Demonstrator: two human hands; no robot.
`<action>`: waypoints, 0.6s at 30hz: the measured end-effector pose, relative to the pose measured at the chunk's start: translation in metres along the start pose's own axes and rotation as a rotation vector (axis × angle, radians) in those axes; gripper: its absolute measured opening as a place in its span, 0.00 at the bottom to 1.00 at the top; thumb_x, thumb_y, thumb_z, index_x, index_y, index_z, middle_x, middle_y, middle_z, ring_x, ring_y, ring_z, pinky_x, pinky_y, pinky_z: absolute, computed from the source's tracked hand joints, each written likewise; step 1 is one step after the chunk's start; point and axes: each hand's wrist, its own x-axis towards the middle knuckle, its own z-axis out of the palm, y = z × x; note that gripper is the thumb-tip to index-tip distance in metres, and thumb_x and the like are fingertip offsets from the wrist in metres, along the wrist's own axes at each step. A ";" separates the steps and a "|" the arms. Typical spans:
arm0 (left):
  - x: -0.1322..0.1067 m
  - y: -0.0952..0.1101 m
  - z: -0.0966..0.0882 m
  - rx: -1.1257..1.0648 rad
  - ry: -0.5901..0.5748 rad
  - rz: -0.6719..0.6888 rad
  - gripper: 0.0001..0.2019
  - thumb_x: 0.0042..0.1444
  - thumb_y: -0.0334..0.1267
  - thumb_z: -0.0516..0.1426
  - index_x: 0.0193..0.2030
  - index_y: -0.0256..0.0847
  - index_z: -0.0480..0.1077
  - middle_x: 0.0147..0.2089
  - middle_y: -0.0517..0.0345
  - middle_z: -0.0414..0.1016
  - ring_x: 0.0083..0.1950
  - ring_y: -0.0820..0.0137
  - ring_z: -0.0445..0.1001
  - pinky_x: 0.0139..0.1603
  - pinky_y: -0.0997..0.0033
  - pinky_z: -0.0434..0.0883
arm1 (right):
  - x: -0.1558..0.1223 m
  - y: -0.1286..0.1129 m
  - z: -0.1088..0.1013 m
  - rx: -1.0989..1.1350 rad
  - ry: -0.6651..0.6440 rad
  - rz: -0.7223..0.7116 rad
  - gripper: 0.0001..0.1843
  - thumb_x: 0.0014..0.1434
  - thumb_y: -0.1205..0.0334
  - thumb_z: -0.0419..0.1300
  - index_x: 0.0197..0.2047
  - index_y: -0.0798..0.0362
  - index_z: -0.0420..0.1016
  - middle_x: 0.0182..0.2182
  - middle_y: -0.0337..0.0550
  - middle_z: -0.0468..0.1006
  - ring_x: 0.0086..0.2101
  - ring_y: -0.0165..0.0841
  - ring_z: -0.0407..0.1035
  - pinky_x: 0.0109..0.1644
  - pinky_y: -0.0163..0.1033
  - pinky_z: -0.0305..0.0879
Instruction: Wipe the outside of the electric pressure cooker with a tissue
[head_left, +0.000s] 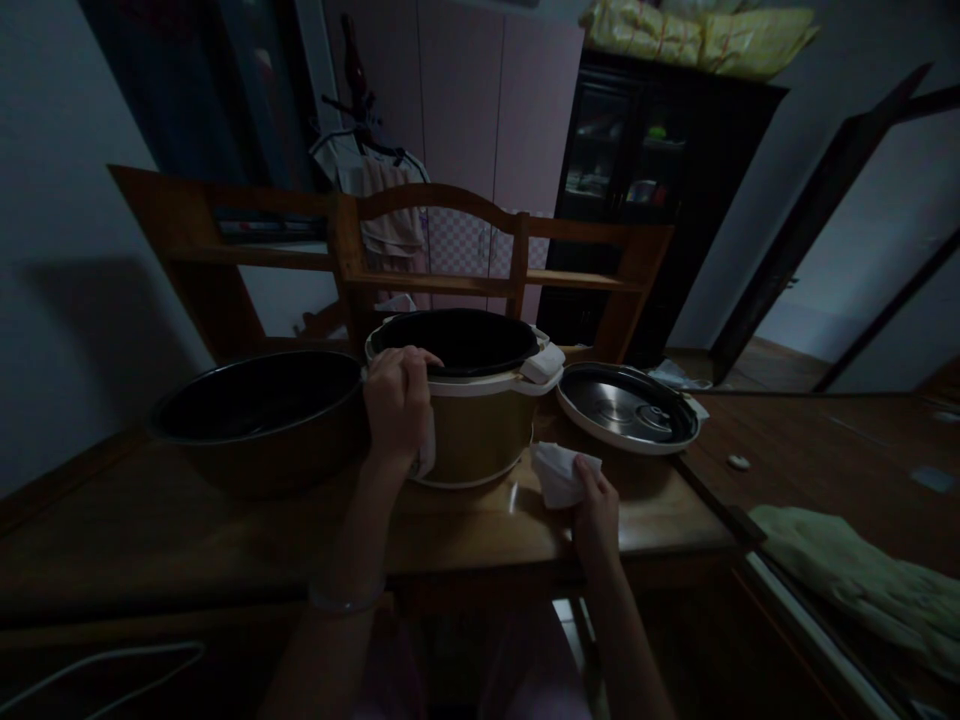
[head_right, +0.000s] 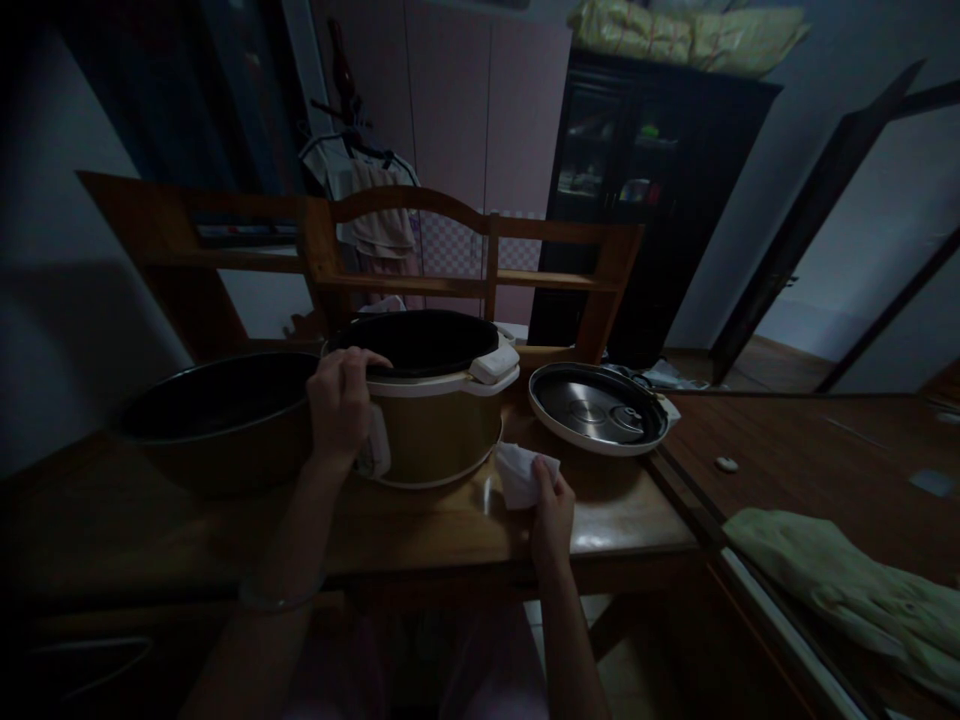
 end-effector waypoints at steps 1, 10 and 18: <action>0.000 0.000 0.000 0.002 0.000 0.000 0.27 0.71 0.45 0.39 0.30 0.46 0.75 0.36 0.56 0.78 0.45 0.64 0.74 0.56 0.62 0.65 | 0.001 0.001 -0.001 0.000 0.011 0.008 0.27 0.54 0.41 0.67 0.43 0.58 0.82 0.36 0.46 0.84 0.35 0.39 0.77 0.36 0.37 0.71; 0.000 -0.001 0.001 -0.016 0.006 0.010 0.27 0.71 0.45 0.40 0.30 0.46 0.75 0.35 0.56 0.78 0.44 0.64 0.74 0.56 0.62 0.65 | 0.002 0.000 0.002 -0.020 -0.031 -0.009 0.33 0.55 0.43 0.67 0.57 0.55 0.77 0.48 0.48 0.83 0.44 0.40 0.77 0.43 0.38 0.71; 0.000 -0.001 0.001 0.003 0.001 0.010 0.27 0.71 0.44 0.39 0.31 0.46 0.75 0.35 0.56 0.77 0.43 0.65 0.74 0.56 0.62 0.65 | 0.002 0.001 -0.001 -0.218 -0.095 -0.071 0.29 0.45 0.49 0.75 0.47 0.55 0.80 0.40 0.47 0.84 0.39 0.40 0.77 0.42 0.40 0.71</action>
